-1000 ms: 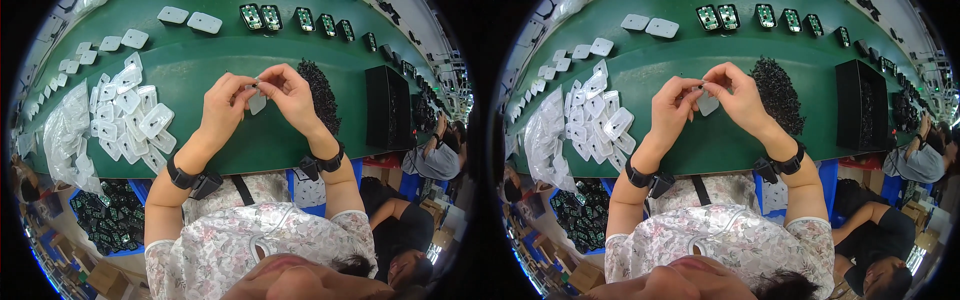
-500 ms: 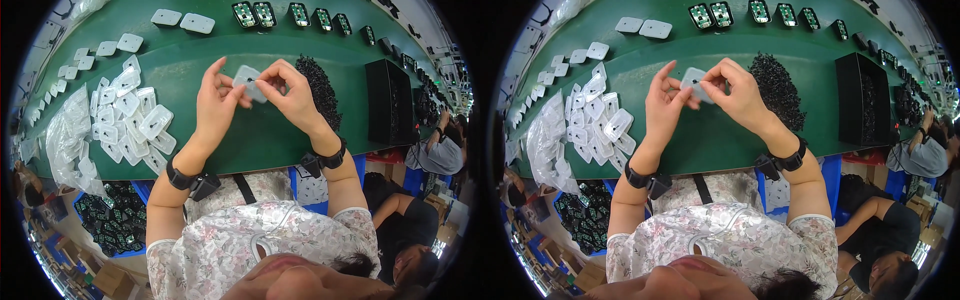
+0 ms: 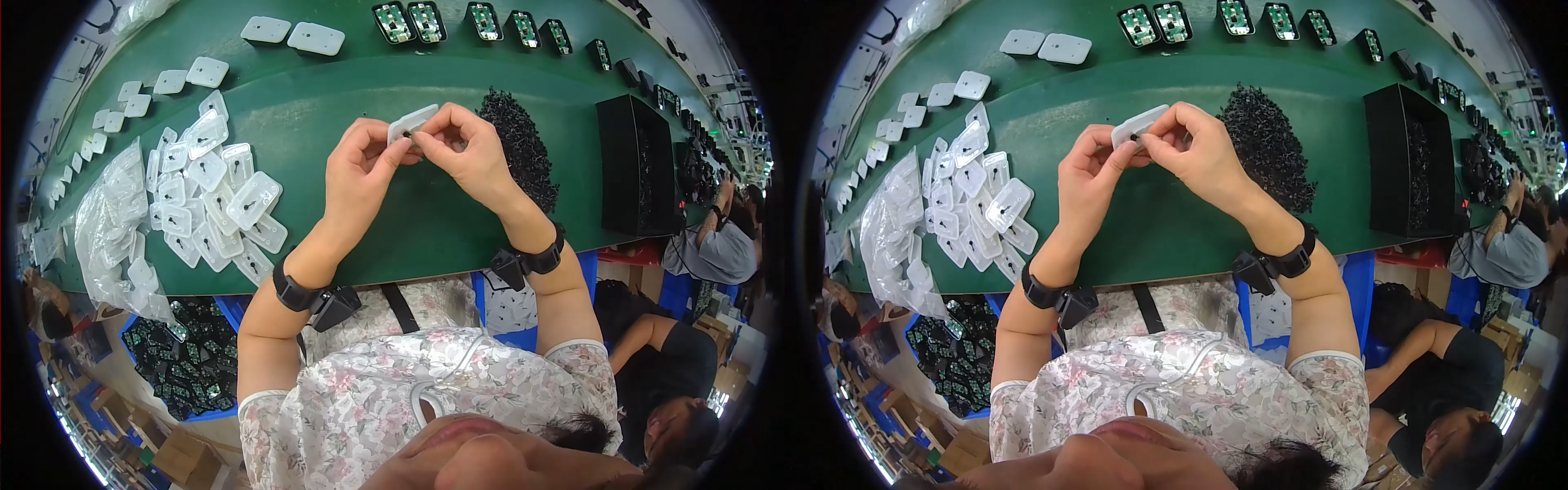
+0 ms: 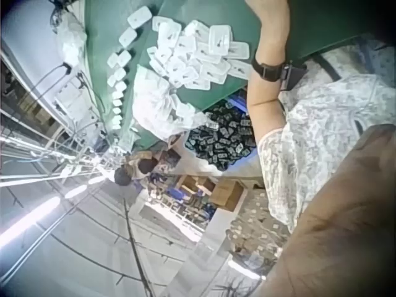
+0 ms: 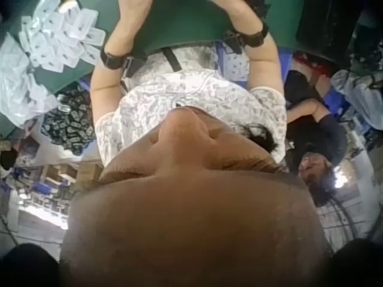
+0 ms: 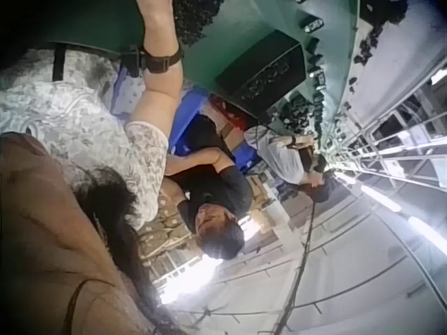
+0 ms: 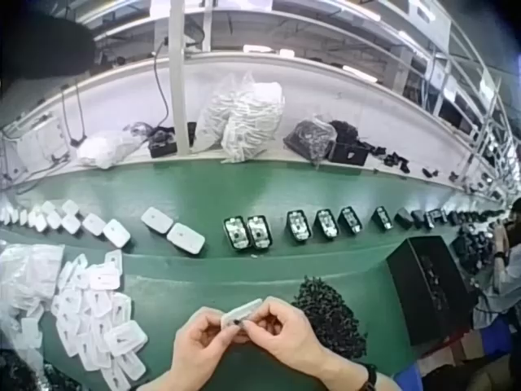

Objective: The person assembles electronic devices by picking up a white plastic cover, inserting a small black component into it, and pressing the assembly onto a black base. They then place the completed unit onto the green work surface and repeat the process.

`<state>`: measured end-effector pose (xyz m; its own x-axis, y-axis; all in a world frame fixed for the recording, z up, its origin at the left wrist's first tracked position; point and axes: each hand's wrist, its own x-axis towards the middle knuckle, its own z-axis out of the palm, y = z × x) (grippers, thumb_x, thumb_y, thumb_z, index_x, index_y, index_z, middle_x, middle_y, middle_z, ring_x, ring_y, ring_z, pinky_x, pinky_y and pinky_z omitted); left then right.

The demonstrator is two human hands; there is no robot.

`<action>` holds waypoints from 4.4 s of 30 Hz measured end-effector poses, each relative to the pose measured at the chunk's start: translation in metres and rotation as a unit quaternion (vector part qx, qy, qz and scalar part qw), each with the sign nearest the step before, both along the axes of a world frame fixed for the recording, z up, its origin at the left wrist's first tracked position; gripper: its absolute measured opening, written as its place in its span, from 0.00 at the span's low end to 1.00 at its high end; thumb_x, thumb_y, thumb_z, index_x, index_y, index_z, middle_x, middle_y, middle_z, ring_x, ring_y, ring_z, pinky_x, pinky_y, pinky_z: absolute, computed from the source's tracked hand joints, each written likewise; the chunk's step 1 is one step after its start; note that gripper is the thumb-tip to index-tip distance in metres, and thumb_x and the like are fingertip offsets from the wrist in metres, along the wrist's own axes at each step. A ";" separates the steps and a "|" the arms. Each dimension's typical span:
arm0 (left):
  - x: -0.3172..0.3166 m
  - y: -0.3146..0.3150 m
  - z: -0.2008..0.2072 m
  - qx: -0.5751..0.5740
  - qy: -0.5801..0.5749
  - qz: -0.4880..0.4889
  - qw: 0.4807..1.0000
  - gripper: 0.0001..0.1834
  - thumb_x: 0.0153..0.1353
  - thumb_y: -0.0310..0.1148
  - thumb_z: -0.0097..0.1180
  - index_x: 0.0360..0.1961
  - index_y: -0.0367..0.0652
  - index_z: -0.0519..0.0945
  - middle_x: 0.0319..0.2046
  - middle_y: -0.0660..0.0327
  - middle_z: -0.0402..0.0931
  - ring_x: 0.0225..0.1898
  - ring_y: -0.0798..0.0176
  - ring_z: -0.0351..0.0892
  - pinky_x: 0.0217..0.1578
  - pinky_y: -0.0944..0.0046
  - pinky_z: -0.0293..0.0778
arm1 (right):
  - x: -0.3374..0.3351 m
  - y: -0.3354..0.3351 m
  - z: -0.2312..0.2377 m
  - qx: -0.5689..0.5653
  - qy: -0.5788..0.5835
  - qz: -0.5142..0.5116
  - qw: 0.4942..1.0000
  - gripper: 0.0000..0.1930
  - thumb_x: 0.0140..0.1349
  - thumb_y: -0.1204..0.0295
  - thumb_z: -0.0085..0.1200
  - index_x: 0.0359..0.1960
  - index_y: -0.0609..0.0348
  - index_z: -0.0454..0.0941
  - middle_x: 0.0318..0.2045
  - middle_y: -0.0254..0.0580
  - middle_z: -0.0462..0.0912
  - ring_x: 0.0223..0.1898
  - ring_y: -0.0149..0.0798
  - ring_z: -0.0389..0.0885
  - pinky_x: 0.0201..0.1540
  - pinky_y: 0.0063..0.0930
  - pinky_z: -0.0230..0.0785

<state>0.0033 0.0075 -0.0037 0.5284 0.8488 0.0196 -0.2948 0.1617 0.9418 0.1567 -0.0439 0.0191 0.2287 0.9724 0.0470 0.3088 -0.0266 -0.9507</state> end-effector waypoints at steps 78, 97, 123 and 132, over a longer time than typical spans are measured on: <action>-0.079 0.014 -0.015 0.496 0.386 0.010 0.778 0.34 0.50 0.13 0.41 0.60 0.46 0.67 0.61 0.60 0.65 0.64 0.57 0.61 0.61 0.48 0.55 | -0.017 0.025 -0.001 0.138 -0.335 0.203 0.910 0.20 0.50 0.79 0.58 0.48 0.57 0.76 0.46 0.43 0.77 0.49 0.47 0.75 0.51 0.34 0.70; -0.078 0.006 -0.004 0.566 0.499 -0.001 0.656 0.30 0.54 0.23 0.48 0.61 0.42 0.65 0.61 0.60 0.64 0.61 0.60 0.64 0.60 0.53 0.57 | -0.027 0.020 -0.004 0.170 -0.475 0.192 0.842 0.23 0.48 0.82 0.52 0.49 0.55 0.75 0.45 0.40 0.76 0.45 0.41 0.76 0.41 0.30 0.74; -0.088 0.013 0.018 0.198 0.191 0.185 0.943 0.25 0.58 0.35 0.58 0.53 0.34 0.69 0.37 0.57 0.79 0.31 0.62 0.79 0.34 0.66 0.73 | -0.038 0.120 0.015 0.147 -0.023 0.111 0.983 0.21 0.60 0.75 0.54 0.56 0.56 0.71 0.39 0.36 0.79 0.41 0.27 0.75 0.47 0.22 0.67; -0.249 -0.017 0.014 0.250 0.366 0.445 0.778 0.12 0.58 0.28 0.56 0.44 0.40 0.77 0.32 0.57 0.78 0.28 0.60 0.76 0.27 0.65 0.71 | 0.030 0.250 0.015 0.037 -0.385 0.096 0.917 0.21 0.58 0.76 0.53 0.56 0.55 0.72 0.38 0.43 0.81 0.37 0.34 0.78 0.42 0.26 0.70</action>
<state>-0.2457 -0.0098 0.0105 -0.2397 0.8674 0.4361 0.5645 -0.2409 0.7895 0.1868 0.2059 0.0345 -0.0761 0.9787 0.1906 0.8819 0.1552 -0.4451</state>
